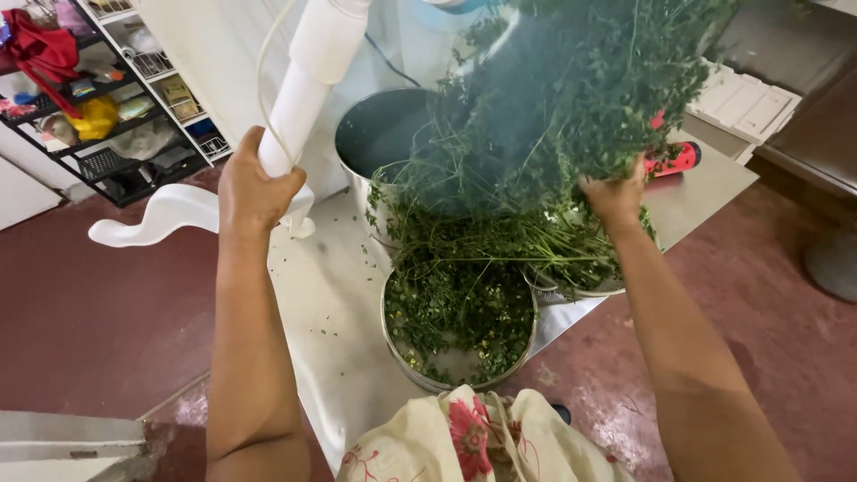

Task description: Processing tea leaves by transferring them between containers and using a handheld steaming device.

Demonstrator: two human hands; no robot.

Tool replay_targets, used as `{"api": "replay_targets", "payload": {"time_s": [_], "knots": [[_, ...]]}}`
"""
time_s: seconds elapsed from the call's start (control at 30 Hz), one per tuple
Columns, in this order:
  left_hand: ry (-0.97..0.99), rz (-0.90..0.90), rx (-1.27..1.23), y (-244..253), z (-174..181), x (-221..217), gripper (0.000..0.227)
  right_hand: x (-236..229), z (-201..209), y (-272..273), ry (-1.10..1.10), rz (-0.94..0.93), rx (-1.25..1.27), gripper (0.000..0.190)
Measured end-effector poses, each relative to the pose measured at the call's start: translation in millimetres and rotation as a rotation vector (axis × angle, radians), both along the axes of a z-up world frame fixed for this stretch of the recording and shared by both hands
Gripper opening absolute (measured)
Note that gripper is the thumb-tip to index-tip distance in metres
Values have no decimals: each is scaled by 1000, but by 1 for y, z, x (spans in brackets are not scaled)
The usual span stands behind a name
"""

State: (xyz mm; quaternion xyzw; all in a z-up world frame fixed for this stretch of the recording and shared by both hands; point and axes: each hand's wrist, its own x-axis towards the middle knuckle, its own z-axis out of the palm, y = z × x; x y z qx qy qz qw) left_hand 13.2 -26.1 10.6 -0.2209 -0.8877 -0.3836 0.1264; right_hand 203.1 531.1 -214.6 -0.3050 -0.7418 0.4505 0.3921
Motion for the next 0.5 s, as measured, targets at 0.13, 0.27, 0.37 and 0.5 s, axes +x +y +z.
{"api": "replay_targets", "payload": {"time_s": [0.13,0.27,0.37,0.5], "knots": [[-2,-10,22,4,-5,-2,58,-11,-44,4,-247,-287,707,39],[-8,1,40,5,-12,-7,66,9,-52,-87,-272,-225,1351,34],[-20,-2,41,3,-6,2,79,18,-74,-107,-367,-39,1189,57],[-23,-22,-6,-2,-9,1,84,36,-53,-100,-547,209,919,108]]}}
